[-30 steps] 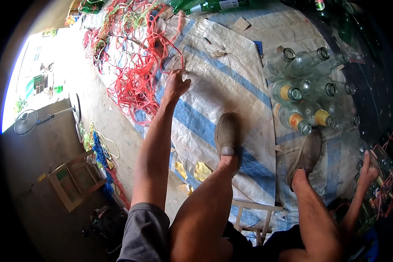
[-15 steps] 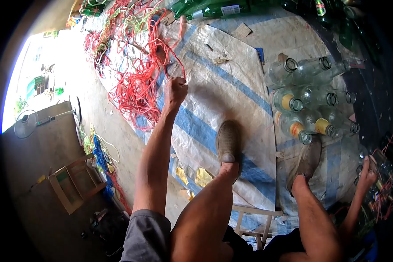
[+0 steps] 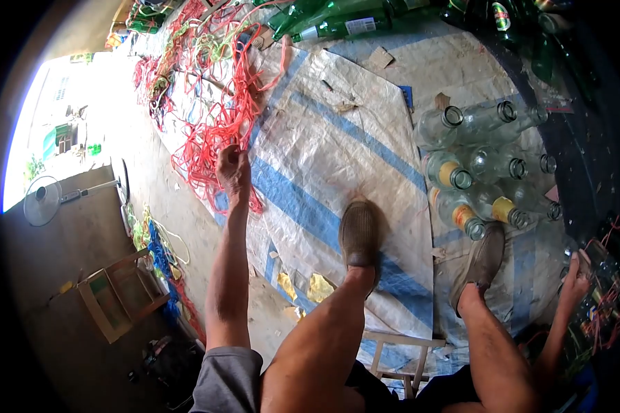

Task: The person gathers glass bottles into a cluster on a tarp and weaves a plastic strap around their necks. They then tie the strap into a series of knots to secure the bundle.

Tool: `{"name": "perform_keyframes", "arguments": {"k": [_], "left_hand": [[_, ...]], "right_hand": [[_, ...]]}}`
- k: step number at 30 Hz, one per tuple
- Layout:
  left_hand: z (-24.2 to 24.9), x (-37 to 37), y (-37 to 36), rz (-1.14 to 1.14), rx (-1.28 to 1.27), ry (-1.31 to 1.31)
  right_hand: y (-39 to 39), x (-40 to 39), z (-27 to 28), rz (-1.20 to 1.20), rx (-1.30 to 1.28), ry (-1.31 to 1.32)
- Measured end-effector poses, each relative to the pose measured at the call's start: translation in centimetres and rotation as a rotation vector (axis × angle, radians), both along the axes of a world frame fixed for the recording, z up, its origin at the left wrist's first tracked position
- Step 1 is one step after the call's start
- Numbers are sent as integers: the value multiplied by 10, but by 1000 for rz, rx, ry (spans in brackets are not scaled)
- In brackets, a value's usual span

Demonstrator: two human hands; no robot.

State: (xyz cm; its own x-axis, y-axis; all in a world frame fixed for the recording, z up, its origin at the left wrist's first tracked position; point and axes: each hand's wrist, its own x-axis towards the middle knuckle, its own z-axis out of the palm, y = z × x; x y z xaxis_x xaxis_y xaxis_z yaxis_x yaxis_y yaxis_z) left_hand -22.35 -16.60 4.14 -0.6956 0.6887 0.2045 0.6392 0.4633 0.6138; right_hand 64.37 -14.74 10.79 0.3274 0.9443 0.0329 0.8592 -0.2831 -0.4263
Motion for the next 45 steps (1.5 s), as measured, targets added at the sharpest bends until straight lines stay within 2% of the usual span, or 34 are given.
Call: {"name": "perform_keyframes", "arguments": {"k": [3,4,7,10,15,24,30,31,35,38,42,44,45], "left_hand": [[14,-5,-14,68,182,-262],[21,-8,-19,94,163,-310],[24,-10,-34,298,396,-569],[27,-18,-47,501,450,-656],[27,-66,-77,599,493,-691],[44,-152,-132,777,536,-534],[41,-169,-149,858,565,-629],[39,-170,-151,812,522,-636],[30,-155,-124,791,298,-365],[37,-111,-74,458,235,-141],[38,-46,25,-107,32,307],[40,-5,74,-321,-13,212],[37,9,96,-350,-103,137]], "right_hand": [[-1,0,0,19,-15,-55],[0,-1,1,23,-16,-35],[-1,-1,0,41,-16,3],[-1,4,-4,61,-8,10],[-3,10,-8,78,-11,32],[-1,12,-5,98,-62,-3],[-2,24,-14,190,-8,-18],[-1,23,-14,183,0,-13],[0,26,-16,246,47,-69],[-1,24,-15,238,46,-41],[-1,30,-19,223,53,-61],[-2,27,-16,177,20,-48],[-2,20,-13,151,6,-41]]}}
